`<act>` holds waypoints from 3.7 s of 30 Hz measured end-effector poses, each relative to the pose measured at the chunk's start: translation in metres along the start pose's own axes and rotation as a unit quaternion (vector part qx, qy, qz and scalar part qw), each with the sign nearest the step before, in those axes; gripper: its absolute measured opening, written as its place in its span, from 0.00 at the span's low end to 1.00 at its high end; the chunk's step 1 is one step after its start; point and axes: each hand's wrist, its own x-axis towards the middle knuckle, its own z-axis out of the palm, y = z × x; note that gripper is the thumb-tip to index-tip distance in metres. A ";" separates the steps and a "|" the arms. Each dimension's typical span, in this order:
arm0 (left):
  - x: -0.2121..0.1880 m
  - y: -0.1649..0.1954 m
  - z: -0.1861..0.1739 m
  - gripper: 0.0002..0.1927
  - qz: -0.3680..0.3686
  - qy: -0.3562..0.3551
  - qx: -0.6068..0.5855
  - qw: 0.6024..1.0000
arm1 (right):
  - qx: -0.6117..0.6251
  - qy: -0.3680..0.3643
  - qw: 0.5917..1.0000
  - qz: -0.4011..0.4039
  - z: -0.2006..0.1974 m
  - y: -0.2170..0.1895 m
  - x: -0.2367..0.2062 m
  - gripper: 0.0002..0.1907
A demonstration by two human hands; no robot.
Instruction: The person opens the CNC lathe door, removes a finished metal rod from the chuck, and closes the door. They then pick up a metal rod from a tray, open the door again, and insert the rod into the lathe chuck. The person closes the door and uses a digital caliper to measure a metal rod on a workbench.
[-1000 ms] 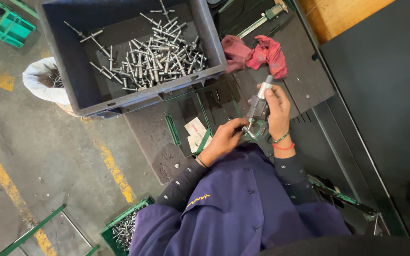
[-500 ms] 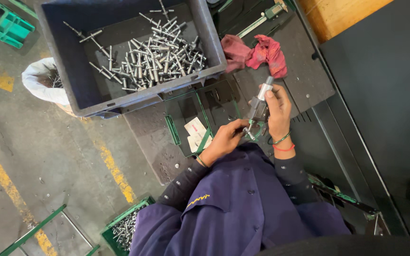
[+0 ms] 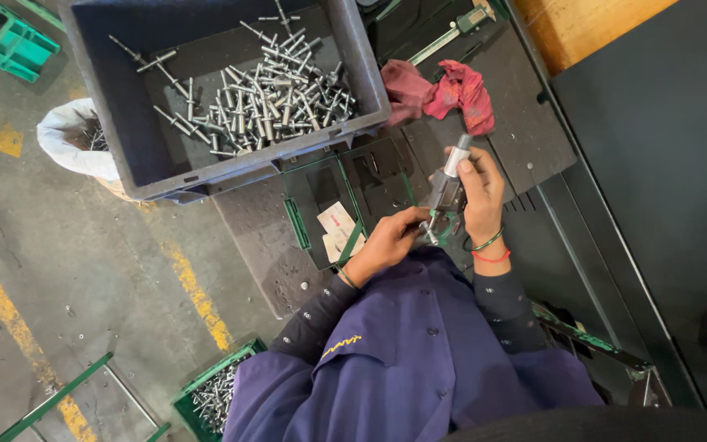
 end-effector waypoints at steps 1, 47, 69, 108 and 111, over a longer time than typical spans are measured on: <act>0.000 0.000 -0.001 0.17 -0.001 0.000 0.006 1.000 | 0.001 0.000 1.000 0.002 0.000 0.000 0.000 0.17; 0.002 0.006 0.009 0.21 0.066 0.045 0.085 0.993 | -0.013 0.000 0.998 -0.054 -0.002 -0.005 -0.007 0.17; 0.000 0.004 0.013 0.21 0.054 0.044 0.072 0.995 | -0.009 0.023 0.999 -0.037 0.000 -0.018 -0.011 0.13; 0.007 0.012 0.007 0.22 0.090 0.039 0.092 0.991 | 0.032 0.034 0.999 0.004 -0.001 -0.030 -0.015 0.15; 0.008 0.012 0.007 0.22 0.084 0.035 0.086 0.992 | 0.037 0.031 0.999 0.004 0.000 -0.032 -0.016 0.15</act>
